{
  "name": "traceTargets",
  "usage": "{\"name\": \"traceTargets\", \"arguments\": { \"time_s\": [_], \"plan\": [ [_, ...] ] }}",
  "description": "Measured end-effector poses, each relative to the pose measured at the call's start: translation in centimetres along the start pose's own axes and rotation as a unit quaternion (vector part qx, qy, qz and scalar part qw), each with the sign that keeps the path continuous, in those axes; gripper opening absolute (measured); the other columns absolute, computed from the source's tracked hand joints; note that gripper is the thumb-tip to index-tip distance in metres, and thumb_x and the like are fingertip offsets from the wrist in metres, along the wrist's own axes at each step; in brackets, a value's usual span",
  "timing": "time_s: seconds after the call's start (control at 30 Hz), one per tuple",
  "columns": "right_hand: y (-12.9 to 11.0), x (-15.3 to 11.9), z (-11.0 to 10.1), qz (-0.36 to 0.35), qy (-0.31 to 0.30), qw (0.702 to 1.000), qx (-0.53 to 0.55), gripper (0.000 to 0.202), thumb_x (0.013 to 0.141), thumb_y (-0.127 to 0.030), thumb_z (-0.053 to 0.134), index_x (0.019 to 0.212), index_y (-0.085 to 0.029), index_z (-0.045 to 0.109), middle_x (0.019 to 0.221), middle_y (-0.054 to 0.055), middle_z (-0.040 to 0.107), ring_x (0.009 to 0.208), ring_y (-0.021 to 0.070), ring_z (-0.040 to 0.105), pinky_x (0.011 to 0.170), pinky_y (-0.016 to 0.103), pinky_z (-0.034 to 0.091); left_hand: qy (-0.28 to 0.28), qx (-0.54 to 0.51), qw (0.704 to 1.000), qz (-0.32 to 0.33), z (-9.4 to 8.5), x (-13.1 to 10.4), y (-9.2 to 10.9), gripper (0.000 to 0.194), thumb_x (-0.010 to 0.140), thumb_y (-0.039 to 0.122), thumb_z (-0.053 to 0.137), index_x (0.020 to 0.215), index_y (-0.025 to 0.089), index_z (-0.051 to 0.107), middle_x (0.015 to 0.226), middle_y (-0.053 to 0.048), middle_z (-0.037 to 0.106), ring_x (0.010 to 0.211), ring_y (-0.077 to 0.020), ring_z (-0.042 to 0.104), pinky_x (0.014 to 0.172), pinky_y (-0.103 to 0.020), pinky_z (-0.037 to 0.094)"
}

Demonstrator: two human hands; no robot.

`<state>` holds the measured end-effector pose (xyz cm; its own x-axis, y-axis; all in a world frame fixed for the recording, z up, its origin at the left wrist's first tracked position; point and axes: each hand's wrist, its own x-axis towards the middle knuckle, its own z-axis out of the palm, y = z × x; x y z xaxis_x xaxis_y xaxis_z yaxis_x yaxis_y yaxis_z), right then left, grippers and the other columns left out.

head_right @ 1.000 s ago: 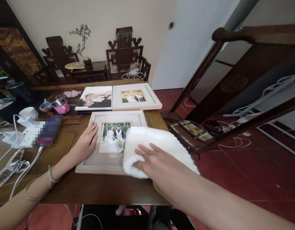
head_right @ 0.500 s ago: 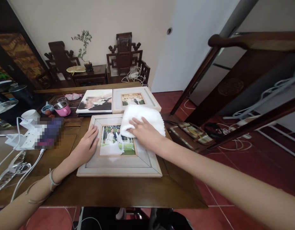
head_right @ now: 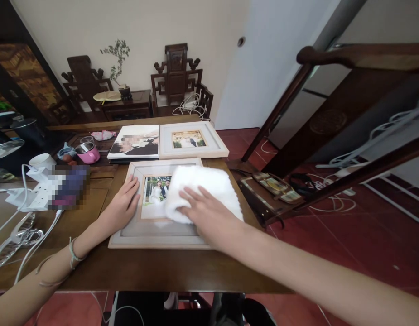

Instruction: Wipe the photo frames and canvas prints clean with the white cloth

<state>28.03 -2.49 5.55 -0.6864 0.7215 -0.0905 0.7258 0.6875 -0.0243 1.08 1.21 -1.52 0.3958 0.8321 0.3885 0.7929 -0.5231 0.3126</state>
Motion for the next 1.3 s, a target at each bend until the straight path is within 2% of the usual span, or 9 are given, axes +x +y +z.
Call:
{"name": "traceTargets", "arguments": {
  "time_s": [0.13,0.23,0.33,0.57,0.7,0.9,1.03,1.17,1.3],
  "plan": [
    [3.5,4.5,0.7,0.028,0.044,0.995,-0.086,0.065,0.068,0.009,0.048,0.13,-0.01,0.056,0.15,0.02,0.035,0.14,0.0331,0.024,0.113,0.053,0.024,-0.011,0.004,1.0,-0.003,-0.2,0.0,0.1,0.044,0.096,0.022,0.034,0.132,0.0,0.047,0.144,-0.025,0.043,0.143,-0.0297,0.025,0.116,-0.05,0.028],
    [4.3,5.9,0.6,0.025,0.036,0.993,-0.112,0.059,0.073,0.01,0.044,0.126,-0.01,0.059,0.148,0.02,0.037,0.139,0.0332,0.027,0.112,0.053,0.025,-0.011,0.007,1.0,-0.005,-0.3,0.0,0.1,0.045,0.096,0.023,0.033,0.133,-0.001,0.046,0.145,-0.025,0.042,0.143,-0.0297,0.024,0.116,-0.05,0.028],
    [2.9,4.7,-0.2,-0.007,0.004,0.996,-0.091,0.057,0.07,0.008,0.049,0.122,-0.01,0.062,0.145,0.023,0.042,0.137,0.0344,0.034,0.11,0.054,0.028,-0.01,0.005,1.0,-0.008,-0.3,-0.1,0.2,0.047,0.096,0.023,0.033,0.134,-0.002,0.045,0.145,-0.026,0.041,0.143,-0.03,0.025,0.116,-0.05,0.028],
    [-3.2,-2.2,-2.3,-0.064,-0.044,0.996,0.041,0.047,0.065,0.001,0.056,0.107,-0.016,0.07,0.128,0.018,0.061,0.119,0.0339,0.056,0.101,0.049,0.044,-0.008,0.001,1.0,-0.009,-0.1,0.0,0.1,0.046,0.096,0.023,0.033,0.134,0.0,0.045,0.145,-0.025,0.041,0.143,-0.0296,0.024,0.116,-0.051,0.029],
    [-4.8,-2.3,-1.8,-0.051,-0.045,0.996,0.063,0.047,0.065,0.001,0.055,0.107,-0.016,0.07,0.131,0.018,0.059,0.121,0.033,0.055,0.102,0.046,0.045,-0.009,0.003,1.0,-0.007,-0.1,0.0,0.2,0.045,0.096,0.022,0.033,0.134,0.002,0.045,0.145,-0.024,0.042,0.144,-0.0288,0.024,0.116,-0.051,0.029],
    [0.2,3.1,0.2,-0.01,0.024,0.999,-0.027,0.064,0.067,0.008,0.05,0.128,-0.008,0.058,0.148,0.022,0.037,0.139,0.0366,0.027,0.112,0.053,0.025,-0.016,-0.009,1.0,-0.013,-0.2,-0.1,0.2,0.045,0.096,0.023,0.033,0.135,0.002,0.044,0.146,-0.024,0.041,0.144,-0.0289,0.024,0.116,-0.052,0.028],
    [2.7,6.6,0.7,0.031,0.056,0.994,-0.091,0.066,0.069,0.01,0.049,0.132,-0.009,0.055,0.151,0.022,0.031,0.14,0.0414,0.02,0.11,0.06,0.024,-0.018,-0.013,1.0,-0.014,-0.4,-0.1,0.3,0.046,0.097,0.024,0.032,0.134,0.0,0.045,0.145,-0.024,0.041,0.144,-0.0295,0.024,0.116,-0.05,0.027],
    [1.0,6.5,-0.2,0.014,-0.002,0.996,-0.087,0.06,0.073,0.006,0.052,0.131,-0.01,0.056,0.151,0.022,0.031,0.139,0.0442,0.02,0.108,0.063,0.025,-0.024,-0.009,1.0,-0.018,-0.5,0.0,0.3,0.047,0.096,0.024,0.033,0.134,-0.001,0.046,0.145,-0.025,0.041,0.144,-0.0297,0.025,0.117,-0.05,0.027],
    [-2.8,3.0,-2.7,-0.017,-0.098,0.995,-0.005,0.06,0.07,0.006,0.053,0.128,-0.01,0.059,0.149,0.022,0.035,0.137,0.043,0.027,0.106,0.06,0.031,-0.02,-0.009,1.0,-0.012,-0.4,0.0,0.2,0.045,0.096,0.023,0.034,0.134,0.002,0.046,0.145,-0.023,0.042,0.143,-0.0291,0.025,0.117,-0.049,0.028]
  ]
}}
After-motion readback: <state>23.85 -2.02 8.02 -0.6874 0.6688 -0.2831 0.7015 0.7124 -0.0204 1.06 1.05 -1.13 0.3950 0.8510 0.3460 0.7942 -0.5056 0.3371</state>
